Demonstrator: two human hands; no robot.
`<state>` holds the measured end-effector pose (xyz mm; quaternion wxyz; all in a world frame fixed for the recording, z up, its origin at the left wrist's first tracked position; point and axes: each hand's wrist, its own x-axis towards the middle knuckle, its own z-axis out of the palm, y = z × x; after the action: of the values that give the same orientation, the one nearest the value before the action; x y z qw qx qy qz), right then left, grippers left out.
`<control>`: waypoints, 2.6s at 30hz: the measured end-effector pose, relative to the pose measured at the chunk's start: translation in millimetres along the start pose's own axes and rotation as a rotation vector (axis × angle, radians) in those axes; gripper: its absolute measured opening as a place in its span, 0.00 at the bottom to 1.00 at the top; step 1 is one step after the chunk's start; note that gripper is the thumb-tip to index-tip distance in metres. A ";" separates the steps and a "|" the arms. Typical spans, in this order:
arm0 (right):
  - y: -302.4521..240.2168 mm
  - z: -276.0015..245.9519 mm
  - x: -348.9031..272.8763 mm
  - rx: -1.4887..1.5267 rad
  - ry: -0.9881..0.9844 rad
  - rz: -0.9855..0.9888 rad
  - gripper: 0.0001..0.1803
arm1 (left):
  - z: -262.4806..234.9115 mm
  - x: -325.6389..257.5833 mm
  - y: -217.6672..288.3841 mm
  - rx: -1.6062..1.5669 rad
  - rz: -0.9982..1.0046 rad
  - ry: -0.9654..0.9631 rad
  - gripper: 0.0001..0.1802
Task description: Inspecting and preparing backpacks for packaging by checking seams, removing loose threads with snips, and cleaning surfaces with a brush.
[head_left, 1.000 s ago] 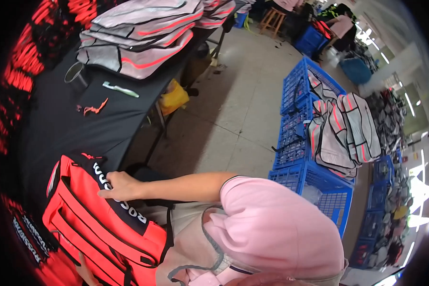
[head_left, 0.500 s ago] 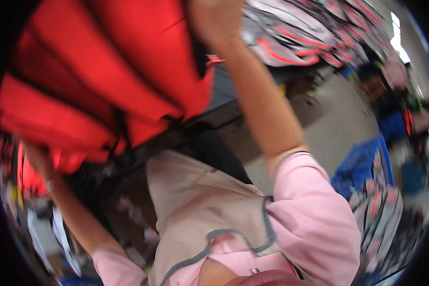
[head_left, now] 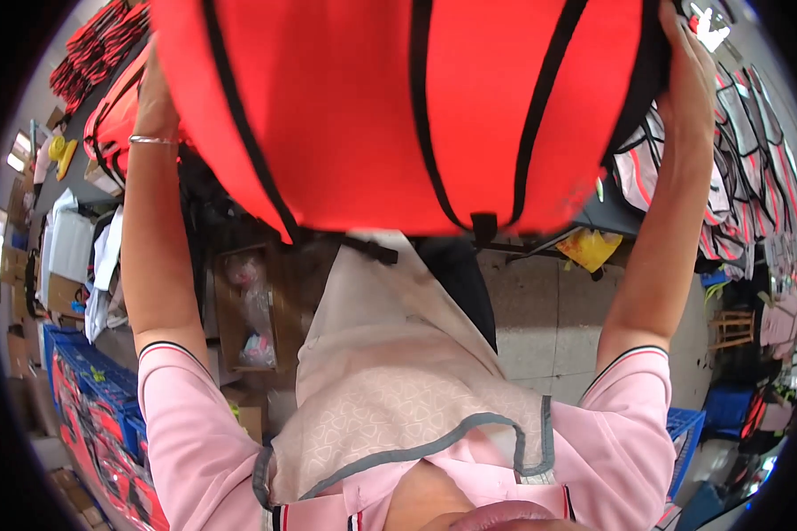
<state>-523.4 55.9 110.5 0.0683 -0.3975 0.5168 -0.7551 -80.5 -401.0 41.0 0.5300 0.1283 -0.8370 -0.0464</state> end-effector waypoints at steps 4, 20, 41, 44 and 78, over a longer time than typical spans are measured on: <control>52.2 -11.8 -64.2 -0.167 0.172 0.249 0.18 | 109.2 -37.8 137.5 -0.404 -0.917 -0.150 0.43; 195.5 5.9 -199.0 -0.260 -0.175 0.468 0.30 | 42.3 -332.6 252.3 -1.251 -1.657 0.082 0.30; 22.3 283.8 131.9 0.382 -0.238 -0.167 0.19 | -176.7 92.8 68.6 -1.183 -0.370 0.204 0.12; 84.5 370.3 159.6 0.444 -0.262 -0.101 0.15 | -184.7 82.2 10.4 -0.894 -0.624 0.452 0.09; 233.4 455.6 42.7 -0.055 -0.519 0.470 0.25 | -73.4 -24.4 -70.3 0.510 -0.583 -0.801 0.32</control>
<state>-318.4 -403.4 6.6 0.3585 -0.4481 0.5799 -0.5783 7.0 -458.0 36.4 0.0877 0.4513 -0.8875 -0.0322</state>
